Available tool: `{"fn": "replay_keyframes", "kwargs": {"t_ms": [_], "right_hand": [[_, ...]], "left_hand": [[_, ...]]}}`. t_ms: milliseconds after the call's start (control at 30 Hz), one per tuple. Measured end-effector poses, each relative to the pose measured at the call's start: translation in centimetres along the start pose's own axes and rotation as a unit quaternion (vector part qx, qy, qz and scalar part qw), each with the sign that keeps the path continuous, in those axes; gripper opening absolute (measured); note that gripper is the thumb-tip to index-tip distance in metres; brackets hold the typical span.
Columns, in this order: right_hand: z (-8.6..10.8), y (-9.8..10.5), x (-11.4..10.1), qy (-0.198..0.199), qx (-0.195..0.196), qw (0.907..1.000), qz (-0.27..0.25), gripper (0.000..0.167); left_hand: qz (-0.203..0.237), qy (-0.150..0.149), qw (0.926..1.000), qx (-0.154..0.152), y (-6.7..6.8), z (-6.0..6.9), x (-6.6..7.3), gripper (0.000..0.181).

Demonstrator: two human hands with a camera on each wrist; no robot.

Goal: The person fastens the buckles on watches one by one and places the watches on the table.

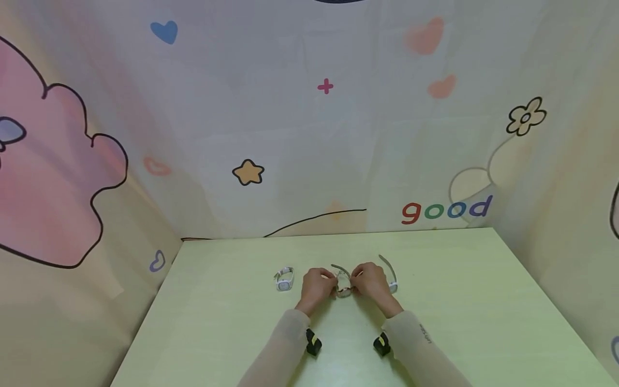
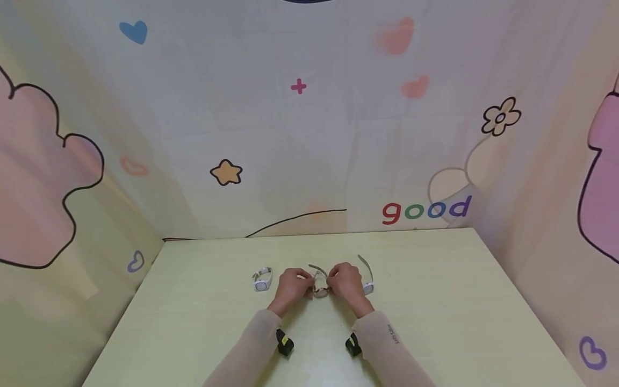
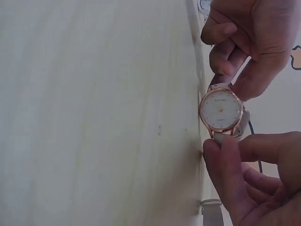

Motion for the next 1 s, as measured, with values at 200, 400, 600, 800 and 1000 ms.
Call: {"fn": "replay_keyframes", "kwargs": {"t_ms": [200,400,600,800,1000], "right_hand": [[0.4,0.0,-0.5,0.000,-0.014,0.9969,-0.078,0.028],[1.2,0.5,-1.3,0.021,-0.011,0.9933,-0.113,0.028],[2.0,0.8,-2.0,0.037,0.001,0.9898,-0.138,0.025],[3.1,1.4,-2.9,0.052,-0.001,0.9824,-0.179,0.023],[4.2,2.3,-3.5,0.062,-0.007,0.9757,-0.210,0.021]], "left_hand": [[0.077,0.001,0.9969,-0.011,0.6,0.3,0.2,0.022],[0.117,-0.018,0.9929,-0.012,1.7,1.0,1.0,0.031],[0.121,-0.040,0.9918,-0.004,2.5,1.5,1.4,0.026],[0.137,-0.053,0.9892,0.003,3.2,2.1,2.3,0.025],[0.164,-0.071,0.9840,0.007,4.3,3.0,3.4,0.027]]}}
Point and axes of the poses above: each hand's wrist, its own z-axis away from the middle knuckle, its own y-axis out of the back of the hand, x = y × z, the point moved 2 cm from there along -z, towards the middle knuckle, and after that the axes turned 9 degrees about -y, right-handed, at the moved point
